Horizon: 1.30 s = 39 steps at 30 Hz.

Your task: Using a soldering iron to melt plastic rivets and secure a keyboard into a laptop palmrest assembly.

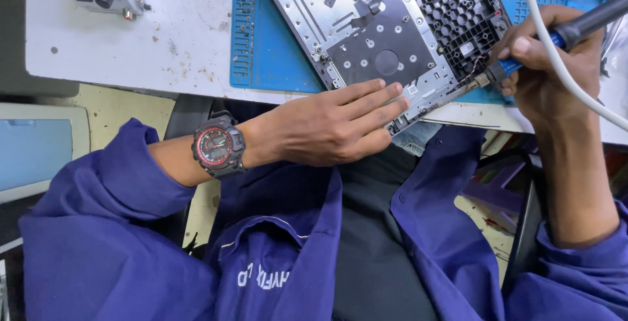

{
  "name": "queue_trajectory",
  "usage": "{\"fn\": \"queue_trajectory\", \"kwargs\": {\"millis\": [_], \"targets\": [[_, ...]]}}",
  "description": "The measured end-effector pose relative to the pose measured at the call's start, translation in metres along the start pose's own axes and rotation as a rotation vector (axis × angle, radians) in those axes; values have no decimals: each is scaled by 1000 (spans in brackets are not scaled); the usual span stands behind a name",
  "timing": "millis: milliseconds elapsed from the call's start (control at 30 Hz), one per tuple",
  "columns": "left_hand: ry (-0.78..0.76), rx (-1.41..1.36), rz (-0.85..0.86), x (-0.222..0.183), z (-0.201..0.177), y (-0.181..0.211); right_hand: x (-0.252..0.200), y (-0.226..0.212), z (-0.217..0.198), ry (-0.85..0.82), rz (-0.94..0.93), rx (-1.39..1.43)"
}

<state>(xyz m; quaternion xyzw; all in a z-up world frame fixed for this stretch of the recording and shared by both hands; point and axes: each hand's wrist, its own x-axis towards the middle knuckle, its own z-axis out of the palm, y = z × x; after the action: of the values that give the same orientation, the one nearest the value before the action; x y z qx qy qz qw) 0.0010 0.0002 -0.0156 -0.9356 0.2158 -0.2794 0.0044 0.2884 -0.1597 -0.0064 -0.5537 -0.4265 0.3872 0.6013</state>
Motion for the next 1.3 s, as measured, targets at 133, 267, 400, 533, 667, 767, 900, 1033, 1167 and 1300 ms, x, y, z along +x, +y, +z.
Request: {"fn": "queue_trajectory", "kwargs": {"millis": [133,267,400,533,667,767,900,1033,1167,1300], "targets": [[30,55,26,4,1,0,-4,2,-5,65,9,41],[158,152,42,13,5,1,-5,3,-7,50,2,4],[244,151,17,24,5,-2,-4,9,-16,-2,-51,-74],[247,158,32,26,5,-5,-6,11,-19,22,-47,-65],[240,162,60,26,6,-6,-6,7,-9,6,-49,-48],[237,154,81,27,7,-9,-6,3,-4,8,-49,-47],[236,141,96,26,6,-11,-5,1,-3,-40,-36,-185],[258,101,100,23,6,-13,-5,3,-1,7,4,-98],[255,80,99,23,6,-11,-8,0,-3,79,29,-10],[253,139,107,24,7,-10,-13,-9,-4,182,6,-47]]}}
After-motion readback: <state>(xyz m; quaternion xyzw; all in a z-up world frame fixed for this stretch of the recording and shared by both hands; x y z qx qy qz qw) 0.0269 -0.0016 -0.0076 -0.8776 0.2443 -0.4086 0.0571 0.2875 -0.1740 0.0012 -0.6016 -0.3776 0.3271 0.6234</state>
